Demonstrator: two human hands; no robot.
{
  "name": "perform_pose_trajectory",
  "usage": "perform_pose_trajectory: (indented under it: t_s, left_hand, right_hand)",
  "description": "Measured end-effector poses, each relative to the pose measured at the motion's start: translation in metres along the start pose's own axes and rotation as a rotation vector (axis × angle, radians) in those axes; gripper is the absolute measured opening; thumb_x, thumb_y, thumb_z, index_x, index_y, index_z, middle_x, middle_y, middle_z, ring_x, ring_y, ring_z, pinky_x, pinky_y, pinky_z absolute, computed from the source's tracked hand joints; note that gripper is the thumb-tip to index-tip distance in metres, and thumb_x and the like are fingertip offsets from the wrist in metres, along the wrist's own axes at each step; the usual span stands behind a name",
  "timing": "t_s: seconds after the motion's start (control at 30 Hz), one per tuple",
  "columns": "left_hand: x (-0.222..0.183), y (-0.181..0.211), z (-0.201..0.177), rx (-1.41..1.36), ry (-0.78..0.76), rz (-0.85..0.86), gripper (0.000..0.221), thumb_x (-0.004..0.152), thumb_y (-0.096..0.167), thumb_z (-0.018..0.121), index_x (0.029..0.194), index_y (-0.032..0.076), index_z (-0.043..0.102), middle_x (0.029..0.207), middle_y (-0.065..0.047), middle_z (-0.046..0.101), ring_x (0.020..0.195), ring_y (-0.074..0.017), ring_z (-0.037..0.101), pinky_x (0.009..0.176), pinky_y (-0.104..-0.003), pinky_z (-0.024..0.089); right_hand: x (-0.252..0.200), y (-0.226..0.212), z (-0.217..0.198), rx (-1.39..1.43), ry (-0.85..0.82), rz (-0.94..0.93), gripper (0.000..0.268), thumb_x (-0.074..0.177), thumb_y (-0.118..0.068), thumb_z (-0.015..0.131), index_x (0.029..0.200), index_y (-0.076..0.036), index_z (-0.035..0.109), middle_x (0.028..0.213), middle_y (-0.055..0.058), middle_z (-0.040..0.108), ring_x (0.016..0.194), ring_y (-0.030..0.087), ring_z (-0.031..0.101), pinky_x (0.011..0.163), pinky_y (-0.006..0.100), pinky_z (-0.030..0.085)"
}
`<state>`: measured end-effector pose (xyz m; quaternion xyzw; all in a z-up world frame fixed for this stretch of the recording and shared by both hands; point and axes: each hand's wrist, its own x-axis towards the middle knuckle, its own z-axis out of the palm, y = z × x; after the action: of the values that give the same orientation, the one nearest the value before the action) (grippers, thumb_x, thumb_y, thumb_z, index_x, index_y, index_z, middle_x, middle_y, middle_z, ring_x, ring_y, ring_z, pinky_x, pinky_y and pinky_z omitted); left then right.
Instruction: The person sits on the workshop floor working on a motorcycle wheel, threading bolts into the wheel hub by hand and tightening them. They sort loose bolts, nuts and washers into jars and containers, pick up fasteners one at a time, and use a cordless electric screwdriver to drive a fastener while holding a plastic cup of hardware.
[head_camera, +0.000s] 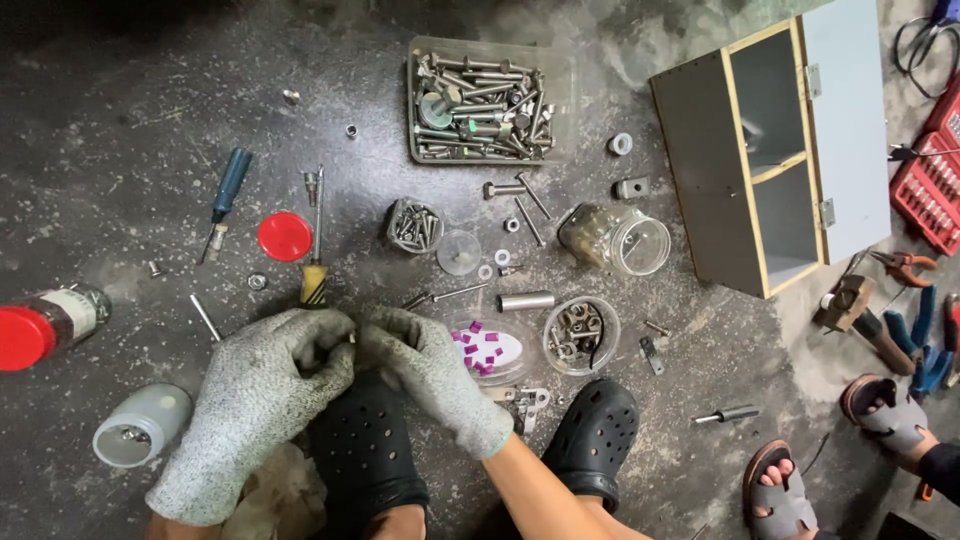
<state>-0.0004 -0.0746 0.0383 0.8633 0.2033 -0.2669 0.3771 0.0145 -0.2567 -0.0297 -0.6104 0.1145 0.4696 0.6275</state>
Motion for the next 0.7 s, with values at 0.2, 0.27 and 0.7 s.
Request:
perform_pose_trajectory:
  t_s: [0.2, 0.27, 0.7]
  left_hand:
    - [-0.003, 0.002, 0.004, 0.065, 0.015, 0.053, 0.033, 0.077, 0.031, 0.08, 0.106, 0.017, 0.076, 0.092, -0.005, 0.077, 0.081, -0.0238, 0.073, 0.077, -0.038, 0.057]
    - [-0.004, -0.001, 0.006, 0.045, -0.017, -0.02, 0.032, 0.08, 0.033, 0.081, 0.107, 0.017, 0.077, 0.094, -0.004, 0.078, 0.084, -0.0214, 0.074, 0.079, -0.036, 0.058]
    - [0.017, -0.054, 0.032, -0.659, -0.197, -0.161, 0.028, 0.087, 0.019, 0.063, 0.106, 0.003, 0.077, 0.085, -0.007, 0.076, 0.074, -0.0165, 0.066, 0.069, -0.032, 0.054]
  right_hand:
    - [-0.014, -0.017, -0.002, -0.213, 0.009, -0.191, 0.035, 0.095, -0.017, 0.067, 0.127, -0.004, 0.069, 0.098, 0.004, 0.074, 0.085, 0.012, 0.062, 0.077, 0.027, 0.054]
    - [-0.013, -0.011, -0.006, -0.421, 0.062, -0.223, 0.04, 0.092, -0.016, 0.069, 0.131, -0.008, 0.07, 0.096, 0.007, 0.075, 0.078, 0.016, 0.058, 0.072, 0.029, 0.053]
    - [-0.013, 0.006, -0.002, -0.535, 0.171, -0.542, 0.047, 0.082, -0.009, 0.078, 0.128, -0.01, 0.07, 0.108, 0.011, 0.074, 0.084, 0.026, 0.066, 0.076, 0.034, 0.056]
